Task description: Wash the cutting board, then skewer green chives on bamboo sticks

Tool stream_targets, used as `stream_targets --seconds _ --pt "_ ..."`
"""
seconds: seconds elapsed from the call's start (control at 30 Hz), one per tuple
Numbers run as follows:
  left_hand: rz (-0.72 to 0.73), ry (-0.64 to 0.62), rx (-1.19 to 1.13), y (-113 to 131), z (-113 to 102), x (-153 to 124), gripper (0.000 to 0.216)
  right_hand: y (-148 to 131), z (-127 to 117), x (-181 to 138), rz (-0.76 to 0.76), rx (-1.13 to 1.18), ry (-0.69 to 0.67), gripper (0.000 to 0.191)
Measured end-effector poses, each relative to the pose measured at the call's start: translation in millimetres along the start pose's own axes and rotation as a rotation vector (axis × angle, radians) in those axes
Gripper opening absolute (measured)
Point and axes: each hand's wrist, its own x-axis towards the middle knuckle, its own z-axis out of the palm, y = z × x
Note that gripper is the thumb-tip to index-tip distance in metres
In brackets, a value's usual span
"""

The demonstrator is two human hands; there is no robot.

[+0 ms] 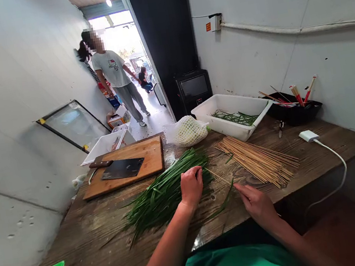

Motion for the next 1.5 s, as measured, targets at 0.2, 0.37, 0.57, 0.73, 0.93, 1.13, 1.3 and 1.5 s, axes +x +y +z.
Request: stream_targets --seconds 0.2,0.37,0.57,0.73,0.93,1.13,1.3,1.5 --pt "0.022 0.004 0.025 0.7 1.8 -1.1 0.014 -0.4 1.2 -0.1 0.015 0.024 -0.015 0.037" --pt "0.037 0.020 0.045 0.9 2.8 -2.3 0.014 -1.3 1.1 0.4 0.015 0.032 -0.013 0.036" --pt "0.059 0.028 0.035 0.7 3.5 -2.9 0.014 0.1 1.8 0.3 0.008 0.020 -0.005 0.037" --pt "0.086 0.038 0.058 0.2 3.6 -3.8 0.013 -0.7 2.3 0.5 0.009 -0.011 -0.003 0.038" --pt "0.142 0.067 0.114 -0.1 4.7 -5.7 0.014 -3.1 0.1 0.6 0.011 -0.001 -0.021 0.037" --pt "0.112 0.059 0.095 -0.6 6.1 -5.6 0.013 -1.9 0.9 -0.3 0.006 -0.014 -0.008 0.037" --pt "0.106 0.069 0.073 -0.1 6.2 -5.0 0.013 -2.5 -0.9 0.5 0.002 -0.006 -0.014 0.036" --pt "0.109 0.070 0.071 -1.5 6.7 -4.6 0.013 -3.8 -1.5 1.1 -0.003 0.011 0.003 0.036"
